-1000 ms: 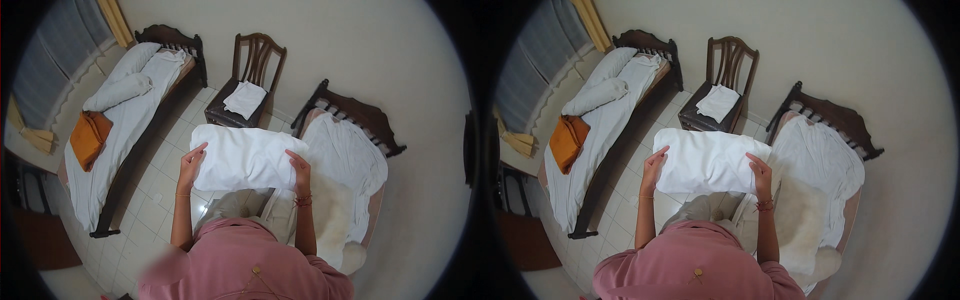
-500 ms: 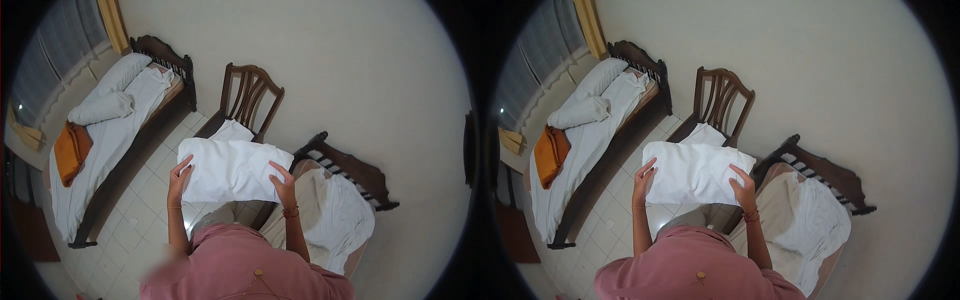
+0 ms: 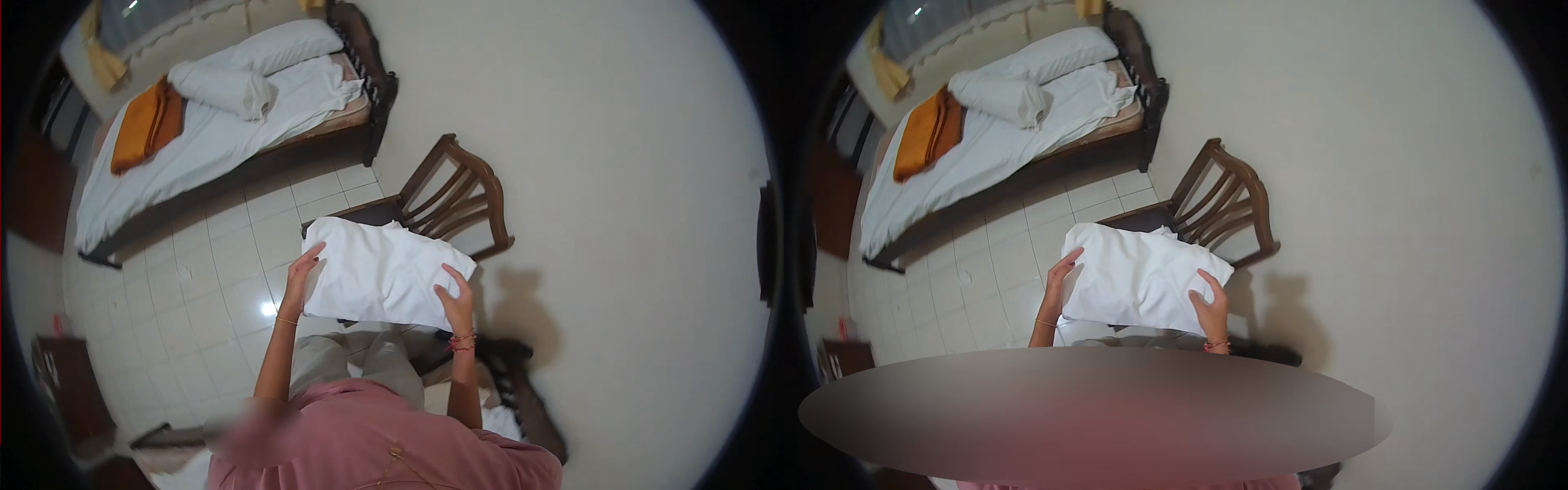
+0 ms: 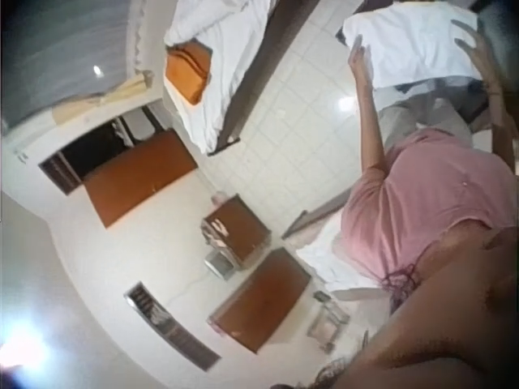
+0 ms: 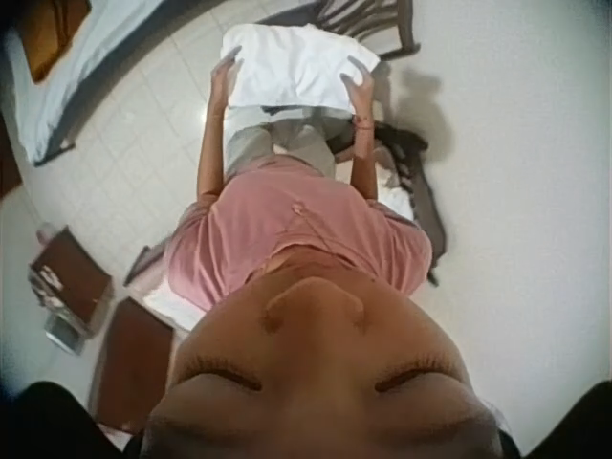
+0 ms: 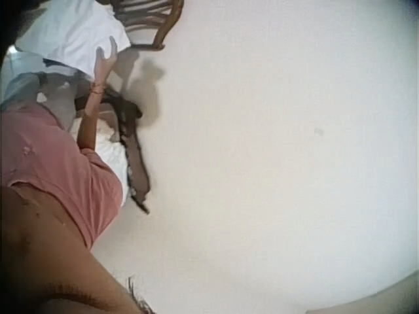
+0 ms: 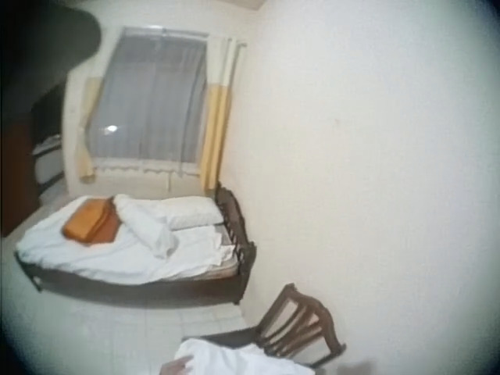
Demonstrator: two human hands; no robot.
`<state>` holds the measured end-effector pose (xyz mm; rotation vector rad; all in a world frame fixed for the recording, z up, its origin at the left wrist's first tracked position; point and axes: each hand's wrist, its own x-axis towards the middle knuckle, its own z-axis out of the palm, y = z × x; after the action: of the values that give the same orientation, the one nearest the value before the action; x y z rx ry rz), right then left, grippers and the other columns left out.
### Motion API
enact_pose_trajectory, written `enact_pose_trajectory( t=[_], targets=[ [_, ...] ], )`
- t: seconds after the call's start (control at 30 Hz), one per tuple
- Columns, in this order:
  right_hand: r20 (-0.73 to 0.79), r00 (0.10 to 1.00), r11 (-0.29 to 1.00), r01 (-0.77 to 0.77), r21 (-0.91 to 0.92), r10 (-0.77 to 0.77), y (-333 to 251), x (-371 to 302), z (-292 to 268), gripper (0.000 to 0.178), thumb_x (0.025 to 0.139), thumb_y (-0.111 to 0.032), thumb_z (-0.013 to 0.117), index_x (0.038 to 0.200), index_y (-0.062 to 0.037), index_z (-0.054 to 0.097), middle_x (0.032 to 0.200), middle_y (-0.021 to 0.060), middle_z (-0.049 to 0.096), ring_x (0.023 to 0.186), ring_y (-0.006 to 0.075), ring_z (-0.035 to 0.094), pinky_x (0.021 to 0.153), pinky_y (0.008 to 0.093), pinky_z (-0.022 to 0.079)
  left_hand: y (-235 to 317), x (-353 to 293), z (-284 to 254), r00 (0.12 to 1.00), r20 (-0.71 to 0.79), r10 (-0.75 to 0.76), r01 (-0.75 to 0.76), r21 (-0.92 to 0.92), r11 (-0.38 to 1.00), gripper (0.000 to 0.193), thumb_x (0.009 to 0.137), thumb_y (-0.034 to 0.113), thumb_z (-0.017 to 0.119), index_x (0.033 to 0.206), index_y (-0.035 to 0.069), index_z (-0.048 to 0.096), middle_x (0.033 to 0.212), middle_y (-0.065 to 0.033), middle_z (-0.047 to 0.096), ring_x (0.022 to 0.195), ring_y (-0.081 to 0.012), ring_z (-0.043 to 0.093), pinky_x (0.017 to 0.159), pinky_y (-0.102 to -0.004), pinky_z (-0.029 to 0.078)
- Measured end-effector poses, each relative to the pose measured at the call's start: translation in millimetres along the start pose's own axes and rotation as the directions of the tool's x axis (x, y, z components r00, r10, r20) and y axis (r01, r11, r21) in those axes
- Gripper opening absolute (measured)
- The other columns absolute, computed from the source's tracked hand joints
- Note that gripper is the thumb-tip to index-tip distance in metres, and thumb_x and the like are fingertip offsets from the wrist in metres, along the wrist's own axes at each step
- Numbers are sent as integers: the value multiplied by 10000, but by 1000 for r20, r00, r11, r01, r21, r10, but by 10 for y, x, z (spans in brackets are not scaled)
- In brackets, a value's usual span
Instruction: The person is folding bed linens and placing them on a chair.
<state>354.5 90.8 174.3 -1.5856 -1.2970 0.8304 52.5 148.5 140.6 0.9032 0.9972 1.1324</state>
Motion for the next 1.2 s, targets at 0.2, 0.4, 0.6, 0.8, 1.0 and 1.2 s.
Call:
enact_pose_trajectory(
  t=[0.2,0.4,0.6,0.8,1.0,1.2],
  targets=[
    [249,966,978,122,-170,-78,992,1035,28,469,619,-18,537,1086,-45,501,1074,181,496,1037,284,449,904,334,327,-1028,184,256,959,-284,-21,20,-9,1000,450,700,-8,467,1150,2,478,1205,-98,459,1131,-174,398,946,-258,288],
    [475,869,987,161,-2,-141,1912,1637,250,526,623,32,483,1139,-71,482,1090,183,486,1045,318,429,930,333,307,-2069,391,268,933,-358,35,59,246,968,510,676,-14,473,1184,12,440,1227,-127,435,1159,-199,373,969,-265,260],
    [533,842,970,188,-155,-78,2946,1897,747,570,612,69,455,1156,-101,469,1116,138,503,1067,294,427,942,330,303,-3024,667,30,860,-510,15,199,363,911,583,632,24,544,1202,32,423,1170,-150,483,1106,-221,433,934,-272,310],
    [572,784,961,-107,-255,240,3728,1983,885,588,591,38,461,1160,-109,453,1108,165,500,1019,321,473,895,342,359,-3471,823,-77,804,-593,43,352,533,769,566,605,9,534,1161,93,468,1047,-181,534,1017,-289,490,889,-299,363],
    [458,842,906,-81,-415,285,3597,1717,926,695,629,0,474,1284,-133,286,1140,217,446,1018,388,442,882,383,359,-3613,724,-264,816,-572,79,390,647,655,668,626,142,619,1243,169,364,1194,-245,364,1093,-370,387,912,-361,340],
    [266,951,910,-33,-413,156,3267,1316,614,724,635,-46,538,1289,-46,228,1138,272,395,1102,375,348,935,403,285,-3432,707,100,728,-665,-166,671,641,372,823,630,276,648,1316,210,200,1305,-311,55,1185,-457,155,951,-467,252]
  ],
)
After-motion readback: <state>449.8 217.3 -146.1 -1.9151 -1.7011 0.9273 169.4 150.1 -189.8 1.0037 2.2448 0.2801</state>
